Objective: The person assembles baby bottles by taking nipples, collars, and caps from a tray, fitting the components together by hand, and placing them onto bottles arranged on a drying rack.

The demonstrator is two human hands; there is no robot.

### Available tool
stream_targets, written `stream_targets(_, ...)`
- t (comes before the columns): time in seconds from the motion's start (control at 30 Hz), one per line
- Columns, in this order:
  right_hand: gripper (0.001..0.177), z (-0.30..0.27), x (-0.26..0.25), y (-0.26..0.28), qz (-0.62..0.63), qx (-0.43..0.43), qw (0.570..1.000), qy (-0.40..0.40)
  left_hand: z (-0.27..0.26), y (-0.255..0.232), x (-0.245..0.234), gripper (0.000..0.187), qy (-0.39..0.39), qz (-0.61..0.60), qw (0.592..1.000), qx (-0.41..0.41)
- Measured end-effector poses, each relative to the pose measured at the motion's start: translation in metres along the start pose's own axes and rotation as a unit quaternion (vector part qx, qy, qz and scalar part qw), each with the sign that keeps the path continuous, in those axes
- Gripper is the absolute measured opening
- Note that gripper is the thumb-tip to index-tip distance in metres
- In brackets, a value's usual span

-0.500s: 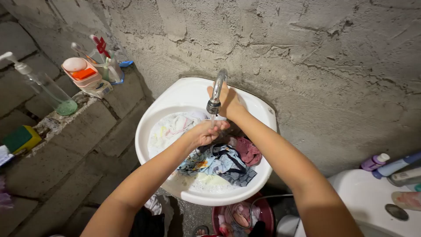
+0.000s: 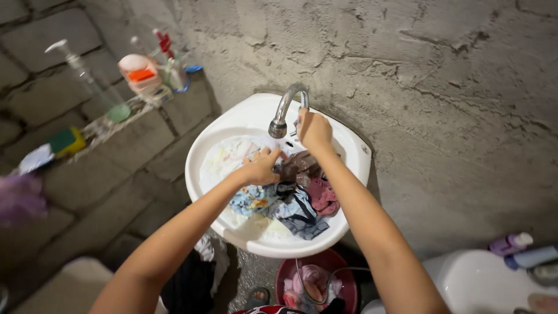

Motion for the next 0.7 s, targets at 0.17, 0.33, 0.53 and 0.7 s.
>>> stream_targets(0.17,0.019,-0.043,-0.044,0.008,0.328,-0.074,0.914,0.229,-0.027,0.001,0.0,0.052,0.082,-0.161,0.983,0.003)
stream_targets(0.33,0.019,-0.131,-0.059,0.018,-0.014,-0.367,0.919,0.143,-0.077,-0.017,0.021,0.048,-0.03,0.372,0.928,0.002)
stream_targets(0.53,0.011,-0.142,-0.034,0.007,0.504,-0.095,0.822,0.247,-0.144,-0.053,0.023,0.037,-0.233,-0.014,0.951,-0.203)
stream_targets(0.7,0.047,-0.175,-0.015,0.038,0.644,-0.142,0.741,0.128,-0.201,-0.092,0.05,0.018,-0.397,0.116,0.905,-0.095)
Point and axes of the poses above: each hand's wrist, its own z-axis towards the middle knuckle, its own x-axis out of the palm, y = z × x, the point moved 5 cm from there along z, towards the middle knuckle, and after that the axes turned 1 degree about -y, right-handed, at the moved point
